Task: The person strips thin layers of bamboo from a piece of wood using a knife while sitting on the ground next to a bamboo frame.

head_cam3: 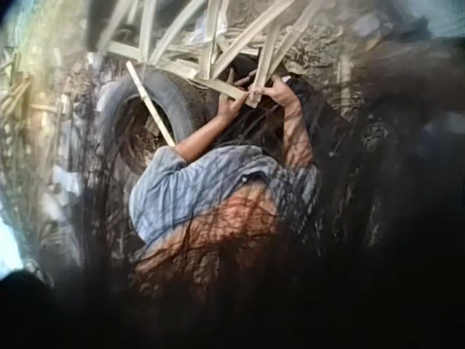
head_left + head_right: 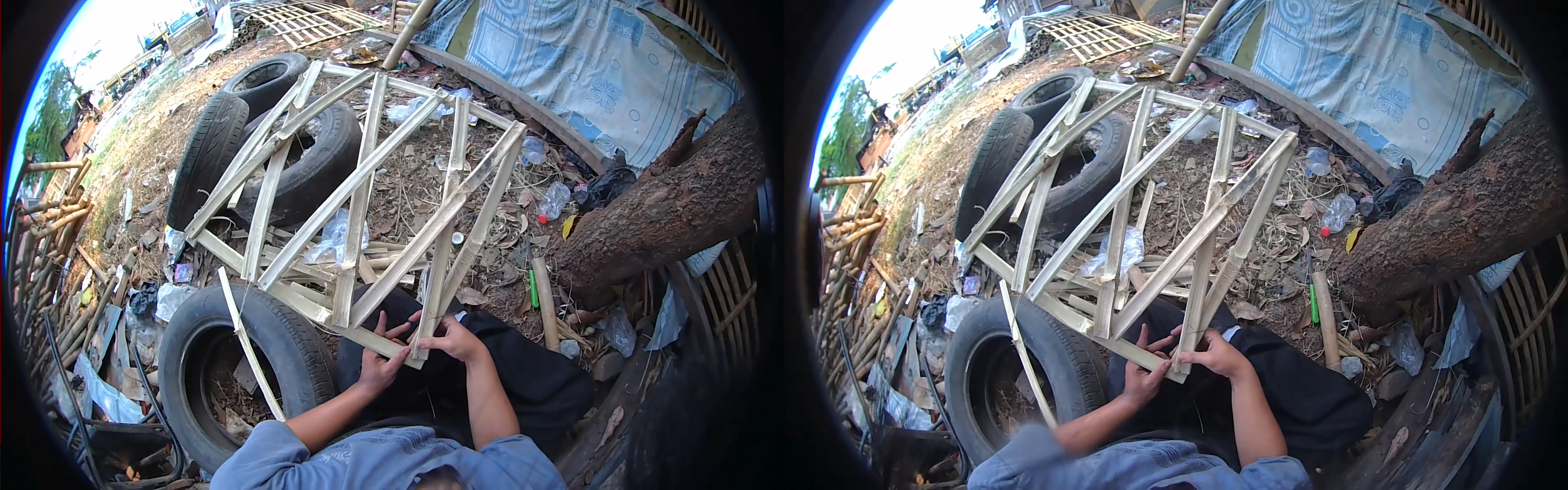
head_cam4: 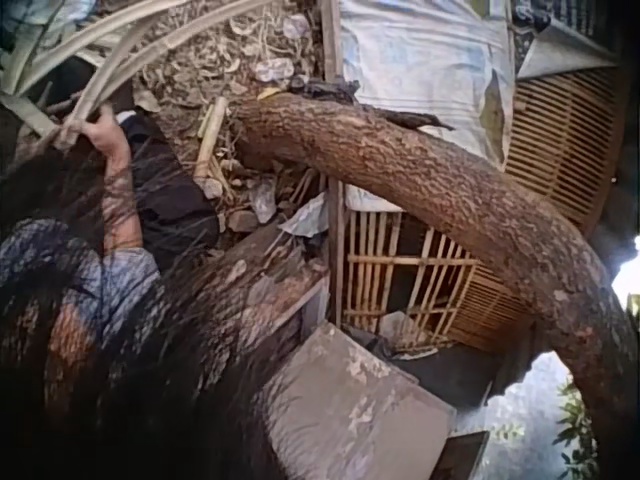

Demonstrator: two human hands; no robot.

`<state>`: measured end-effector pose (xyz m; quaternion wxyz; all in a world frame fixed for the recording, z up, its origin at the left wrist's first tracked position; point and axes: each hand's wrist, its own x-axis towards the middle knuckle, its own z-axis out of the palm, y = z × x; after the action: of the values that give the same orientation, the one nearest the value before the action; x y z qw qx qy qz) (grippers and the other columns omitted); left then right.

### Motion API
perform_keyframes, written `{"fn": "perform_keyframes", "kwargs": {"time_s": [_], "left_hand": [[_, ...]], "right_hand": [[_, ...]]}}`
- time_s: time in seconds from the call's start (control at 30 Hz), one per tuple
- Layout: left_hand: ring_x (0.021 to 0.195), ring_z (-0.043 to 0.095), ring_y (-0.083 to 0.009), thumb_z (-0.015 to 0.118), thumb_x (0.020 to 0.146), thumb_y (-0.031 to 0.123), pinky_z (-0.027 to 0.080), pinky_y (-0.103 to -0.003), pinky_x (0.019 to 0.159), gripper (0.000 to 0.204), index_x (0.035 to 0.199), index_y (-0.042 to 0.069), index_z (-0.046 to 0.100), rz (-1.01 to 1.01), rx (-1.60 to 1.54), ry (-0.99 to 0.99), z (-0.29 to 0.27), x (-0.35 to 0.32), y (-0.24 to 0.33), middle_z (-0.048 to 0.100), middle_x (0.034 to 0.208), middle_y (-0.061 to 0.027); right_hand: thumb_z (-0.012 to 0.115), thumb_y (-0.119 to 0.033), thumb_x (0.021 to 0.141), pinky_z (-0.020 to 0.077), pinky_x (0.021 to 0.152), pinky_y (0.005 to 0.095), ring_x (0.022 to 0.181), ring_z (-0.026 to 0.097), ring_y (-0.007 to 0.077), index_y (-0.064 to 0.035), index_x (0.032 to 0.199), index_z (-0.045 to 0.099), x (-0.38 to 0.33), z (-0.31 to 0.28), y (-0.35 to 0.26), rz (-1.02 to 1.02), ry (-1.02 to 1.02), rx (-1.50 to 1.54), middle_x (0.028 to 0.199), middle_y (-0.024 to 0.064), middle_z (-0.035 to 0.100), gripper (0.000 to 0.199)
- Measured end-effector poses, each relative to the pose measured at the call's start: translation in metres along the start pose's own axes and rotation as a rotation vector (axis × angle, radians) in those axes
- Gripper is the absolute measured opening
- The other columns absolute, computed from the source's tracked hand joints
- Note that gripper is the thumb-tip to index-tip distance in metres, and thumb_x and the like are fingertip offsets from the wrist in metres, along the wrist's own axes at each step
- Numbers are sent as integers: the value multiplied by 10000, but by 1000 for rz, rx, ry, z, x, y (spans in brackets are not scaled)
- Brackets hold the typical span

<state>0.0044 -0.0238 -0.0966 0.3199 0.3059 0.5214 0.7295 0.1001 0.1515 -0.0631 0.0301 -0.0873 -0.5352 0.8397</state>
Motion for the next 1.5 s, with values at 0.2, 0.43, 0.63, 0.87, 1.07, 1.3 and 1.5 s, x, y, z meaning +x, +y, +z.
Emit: {"fn": "perform_keyframes", "kwargs": {"time_s": [0.2,0.43,0.63,0.87,1.07,1.3,1.5], "left_hand": [[1091,582,-159,552,936,9,452,-291,961,795,1517,46,10,-27,-136,196,29,2,-2,552,1294,-189],[1164,555,-182,490,972,33,452,-288,980,751,1516,67,-25,-104,-142,242,24,3,-5,525,1324,-212],[1169,547,-173,490,976,41,449,-294,989,682,1510,45,66,-159,-89,188,15,6,-15,515,1333,-215],[1171,529,-144,593,936,90,429,-286,992,710,1495,2,164,-161,-41,163,13,6,-9,532,1349,-148],[1161,535,-140,622,915,67,435,-286,992,771,1501,8,125,-160,-146,146,16,4,-4,485,1395,-149],[1194,518,-164,588,919,37,426,-302,1009,787,1509,23,67,-148,-57,84,19,-4,-4,432,1433,-179],[1203,508,-166,597,918,64,415,-314,1012,812,1513,29,45,-104,-18,30,20,-8,-6,423,1443,-181]], "right_hand": [[785,-122,740,458,954,324,1033,609,160,-61,1228,574,34,-24,-15,162,-121,-156,1078,60,653,535],[765,-98,754,492,925,326,998,634,177,-51,1225,558,47,-31,6,283,-131,-39,1063,86,660,516],[753,-88,770,512,902,348,966,659,208,-30,1230,530,44,-32,7,282,-112,73,1017,111,677,514],[727,-92,790,506,912,352,956,662,210,-20,1228,527,41,-31,5,249,-103,42,993,122,680,486],[729,-98,786,503,911,351,952,657,204,-21,1239,524,39,-30,4,219,-117,31,978,109,677,504],[733,-103,786,502,915,350,972,651,208,-12,1241,521,26,-33,10,203,-108,39,1005,116,670,510],[737,-75,779,497,943,358,1003,648,212,-11,1252,513,10,-29,13,212,-57,88,1044,114,661,527]]}}
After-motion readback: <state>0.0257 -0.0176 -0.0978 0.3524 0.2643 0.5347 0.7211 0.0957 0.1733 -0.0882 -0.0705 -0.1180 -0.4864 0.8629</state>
